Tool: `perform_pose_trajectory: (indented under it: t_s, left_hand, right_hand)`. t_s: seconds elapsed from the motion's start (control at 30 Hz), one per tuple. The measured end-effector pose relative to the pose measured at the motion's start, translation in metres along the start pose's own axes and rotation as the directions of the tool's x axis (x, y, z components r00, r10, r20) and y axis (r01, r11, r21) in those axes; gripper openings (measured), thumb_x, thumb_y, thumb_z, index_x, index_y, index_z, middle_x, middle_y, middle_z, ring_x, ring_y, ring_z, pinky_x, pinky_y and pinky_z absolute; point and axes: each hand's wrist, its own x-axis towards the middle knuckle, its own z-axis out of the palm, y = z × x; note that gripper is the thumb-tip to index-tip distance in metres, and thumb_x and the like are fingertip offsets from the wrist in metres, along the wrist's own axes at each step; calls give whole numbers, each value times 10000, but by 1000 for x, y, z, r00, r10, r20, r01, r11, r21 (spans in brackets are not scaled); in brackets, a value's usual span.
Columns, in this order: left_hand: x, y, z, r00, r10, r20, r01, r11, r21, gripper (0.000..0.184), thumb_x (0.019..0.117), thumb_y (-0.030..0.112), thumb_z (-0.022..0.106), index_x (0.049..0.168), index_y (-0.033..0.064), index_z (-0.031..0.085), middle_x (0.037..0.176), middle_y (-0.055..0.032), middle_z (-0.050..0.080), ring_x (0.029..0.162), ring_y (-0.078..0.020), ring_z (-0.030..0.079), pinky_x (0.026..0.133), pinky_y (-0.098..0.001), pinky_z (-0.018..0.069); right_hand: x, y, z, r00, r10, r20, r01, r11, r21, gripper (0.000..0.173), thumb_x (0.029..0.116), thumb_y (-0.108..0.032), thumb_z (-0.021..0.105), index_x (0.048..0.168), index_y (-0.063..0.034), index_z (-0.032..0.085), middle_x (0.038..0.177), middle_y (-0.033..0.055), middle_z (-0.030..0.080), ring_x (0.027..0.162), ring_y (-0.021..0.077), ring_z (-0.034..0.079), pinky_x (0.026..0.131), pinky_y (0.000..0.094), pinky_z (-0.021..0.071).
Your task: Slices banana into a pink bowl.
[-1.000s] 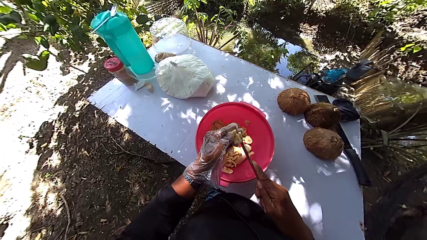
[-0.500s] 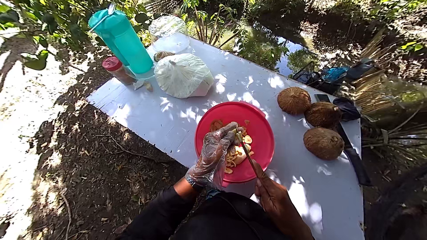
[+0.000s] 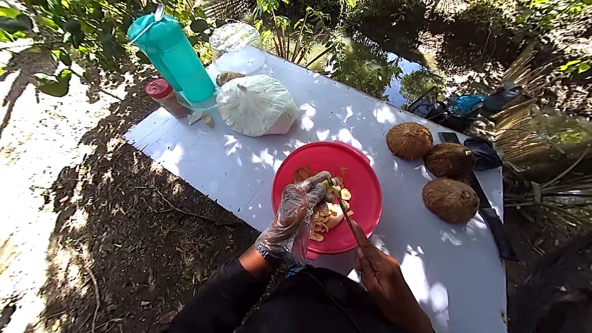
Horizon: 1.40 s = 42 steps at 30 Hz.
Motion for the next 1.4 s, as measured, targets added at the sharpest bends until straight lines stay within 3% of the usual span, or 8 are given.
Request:
perform_pose_trajectory:
  t_s: [0.1,0.23,0.37,0.5,0.63,0.77,1.2,1.4]
  left_hand:
    - [-1,2,1,999,-19,-37,19,1000,3,302,1026,-13,515,1305,-69,616,1046,-166,730,748,-172,705,673,-279,600]
    - [1,-10,-10,998,20,-59,-20,1000,-5,263,1008,-4,562,1255,-60,636,1011,-144,723,827,-187,716,760,-315,620]
    - [5,-7,-5,995,-3,-95,4,1000,14,299,1012,-12,556,1298,-53,631,1135,-166,718,948,-224,728,844,-353,617]
    - [5,-2,-3,995,23,-93,-13,994,111,308,1003,-6,581,1304,-48,633,1133,-142,732,944,-185,736,835,-319,620]
    - [1,-1,-1,994,67,-89,-60,995,80,279,990,-18,589,1257,-77,646,1063,-152,734,895,-185,728,806,-312,618]
    - [-2,-3,-4,994,90,-58,-82,989,126,311,999,18,582,1302,-16,647,1120,-120,728,929,-175,718,826,-309,607]
    - [4,2,1,997,24,-78,-20,998,57,264,996,-26,581,1244,-84,650,1043,-166,731,898,-209,733,819,-341,627]
    - [6,0,-3,1000,-9,6,9,1000,-2,316,1014,-7,551,1319,-59,614,1143,-177,717,992,-251,723,890,-390,610]
  right_hand:
    - [-1,0,-2,1000,3,-24,-4,1000,-23,461,1081,-190,392,1502,-61,528,742,13,628,560,46,531,549,197,498]
    - [-3,-1,-2,1000,-10,21,9,998,54,461,1094,-200,383,1522,-80,507,739,1,621,552,36,517,534,183,489]
    - [-3,0,-1,999,-17,41,14,998,66,462,1095,-197,379,1526,-86,502,742,7,617,558,41,520,537,189,491]
    - [-3,0,0,999,-23,47,22,999,39,464,1093,-197,371,1519,-76,509,732,5,614,561,42,518,550,183,488]
    - [-2,-1,0,998,-25,50,22,998,66,465,1089,-190,384,1524,-76,503,722,6,604,544,41,503,525,184,474]
    - [-3,-2,-1,999,-19,46,15,995,99,463,1093,-177,375,1528,-74,496,723,0,607,543,38,510,522,183,483]
    - [-1,-2,3,999,-32,35,31,999,23,461,1080,-167,387,1510,-61,518,701,8,599,542,51,509,534,193,482]
    - [-1,-1,3,999,-26,45,25,999,19,465,1086,-174,372,1519,-71,508,717,7,603,553,51,515,543,192,489]
